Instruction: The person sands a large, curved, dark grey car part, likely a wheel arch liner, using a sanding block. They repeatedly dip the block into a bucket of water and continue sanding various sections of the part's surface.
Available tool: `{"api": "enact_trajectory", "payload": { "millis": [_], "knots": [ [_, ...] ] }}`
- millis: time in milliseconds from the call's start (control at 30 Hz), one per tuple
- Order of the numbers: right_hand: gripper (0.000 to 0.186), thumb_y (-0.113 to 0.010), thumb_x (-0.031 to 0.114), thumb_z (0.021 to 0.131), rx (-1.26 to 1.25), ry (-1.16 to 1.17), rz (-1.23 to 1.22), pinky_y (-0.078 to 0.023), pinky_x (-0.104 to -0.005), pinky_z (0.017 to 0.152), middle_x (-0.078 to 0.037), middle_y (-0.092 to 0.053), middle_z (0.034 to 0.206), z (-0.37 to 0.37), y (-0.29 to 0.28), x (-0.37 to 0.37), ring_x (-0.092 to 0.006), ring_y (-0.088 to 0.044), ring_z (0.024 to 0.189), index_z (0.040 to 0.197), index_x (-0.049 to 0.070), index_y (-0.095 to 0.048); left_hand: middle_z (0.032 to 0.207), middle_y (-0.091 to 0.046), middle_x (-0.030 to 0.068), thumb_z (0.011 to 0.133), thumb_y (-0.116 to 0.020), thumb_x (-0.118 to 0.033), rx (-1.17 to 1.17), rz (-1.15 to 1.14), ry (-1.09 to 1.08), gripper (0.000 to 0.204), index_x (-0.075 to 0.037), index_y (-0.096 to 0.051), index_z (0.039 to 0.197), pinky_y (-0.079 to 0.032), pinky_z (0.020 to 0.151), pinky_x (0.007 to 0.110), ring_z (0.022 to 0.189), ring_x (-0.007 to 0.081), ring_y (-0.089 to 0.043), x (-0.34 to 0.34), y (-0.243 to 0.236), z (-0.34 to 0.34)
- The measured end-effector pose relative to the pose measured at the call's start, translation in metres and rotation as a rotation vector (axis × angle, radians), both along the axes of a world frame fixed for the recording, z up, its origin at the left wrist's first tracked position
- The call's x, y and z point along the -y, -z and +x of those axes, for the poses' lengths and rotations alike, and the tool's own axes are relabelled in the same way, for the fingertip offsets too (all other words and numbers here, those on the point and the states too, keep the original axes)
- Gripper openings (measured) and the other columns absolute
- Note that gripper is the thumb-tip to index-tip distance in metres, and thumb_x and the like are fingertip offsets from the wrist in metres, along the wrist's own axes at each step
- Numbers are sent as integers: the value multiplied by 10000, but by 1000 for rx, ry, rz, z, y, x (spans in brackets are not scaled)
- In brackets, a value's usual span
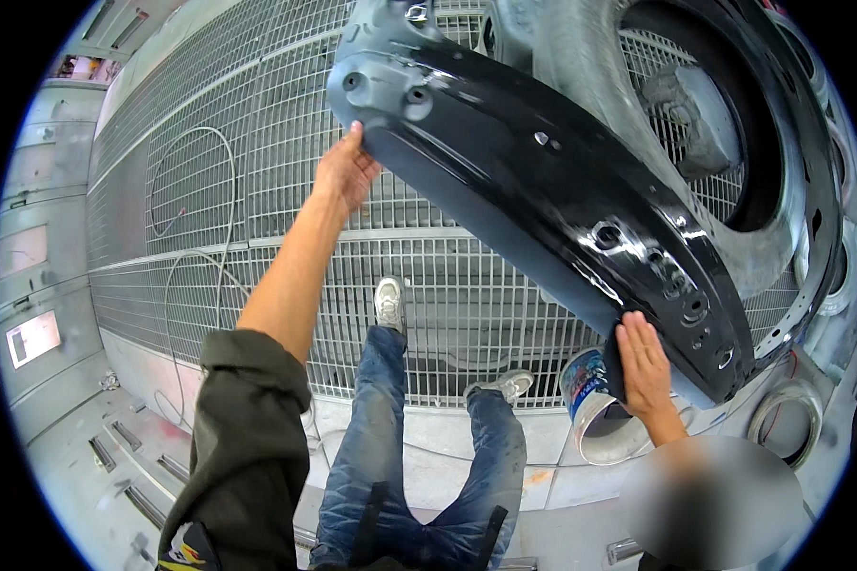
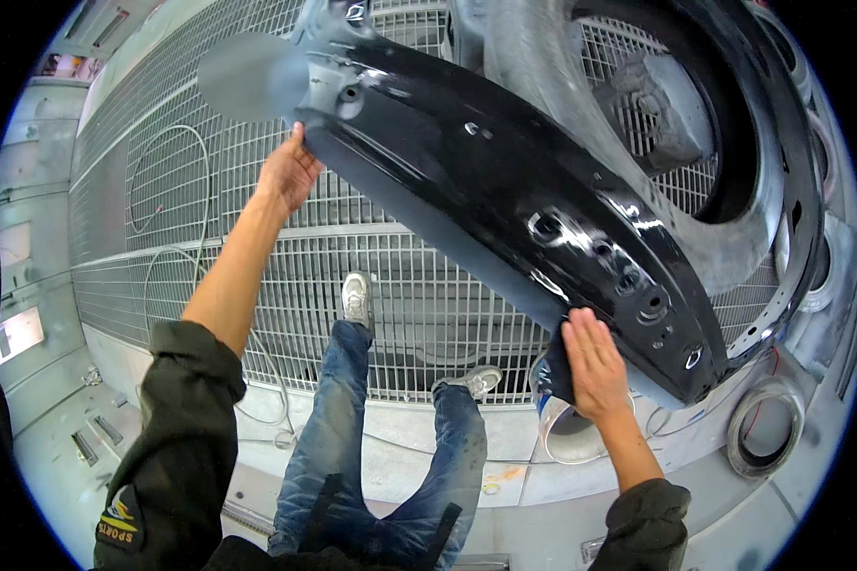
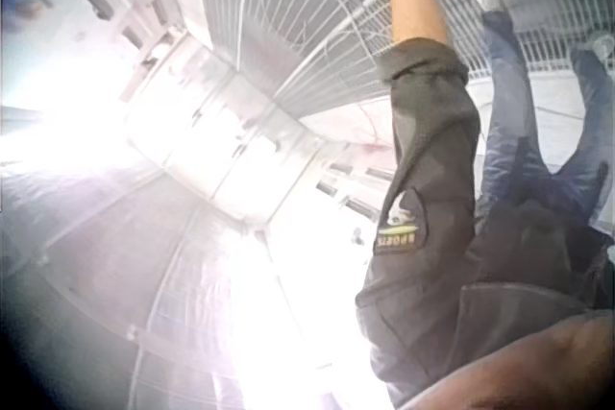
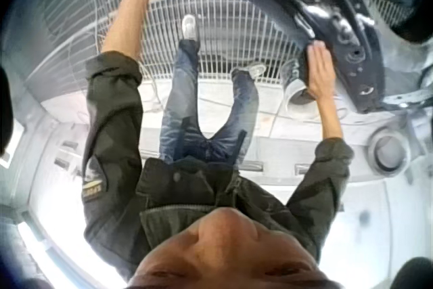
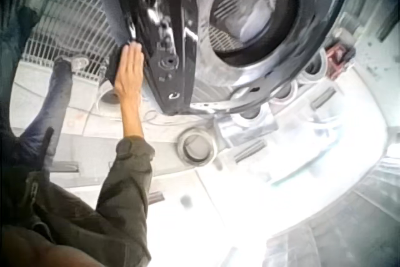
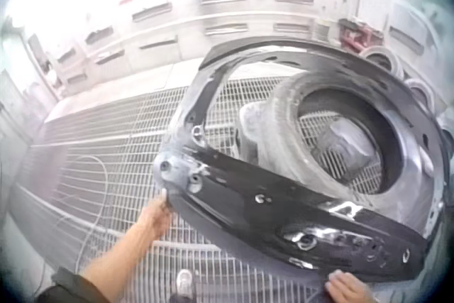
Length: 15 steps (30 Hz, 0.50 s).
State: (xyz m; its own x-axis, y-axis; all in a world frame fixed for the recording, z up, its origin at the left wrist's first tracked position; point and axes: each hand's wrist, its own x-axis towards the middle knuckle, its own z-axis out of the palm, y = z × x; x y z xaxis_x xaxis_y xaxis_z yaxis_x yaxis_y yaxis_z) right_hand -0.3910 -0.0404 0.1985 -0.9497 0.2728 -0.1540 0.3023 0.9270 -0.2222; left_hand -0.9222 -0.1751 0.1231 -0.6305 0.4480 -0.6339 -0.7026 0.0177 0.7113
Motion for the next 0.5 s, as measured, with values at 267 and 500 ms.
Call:
{"api": "enact_trajectory", "payload": {
  "millis": [267,500],
  "knots": [
    [530,-418,121,947,-267,-73,-39,-341,-433,1205,-190,-512,1525,-300,1,25,-303,-443,1463,1435,-50,-533,1038,-722,92,1020,-654,-311,220,100,138,309,-31,-593,1136,-633,861,360,945,211,-724,-3,-10,-7],
    [529,-433,120,948,-246,-89,-60,-342,-432,1210,-190,-513,1520,-351,1,34,-302,-450,1455,1443,-45,-521,958,-717,98,1011,-680,-287,255,116,157,274,-23,-611,1026,-631,792,333,858,215,-731,7,-5,-18]
  ]
}}
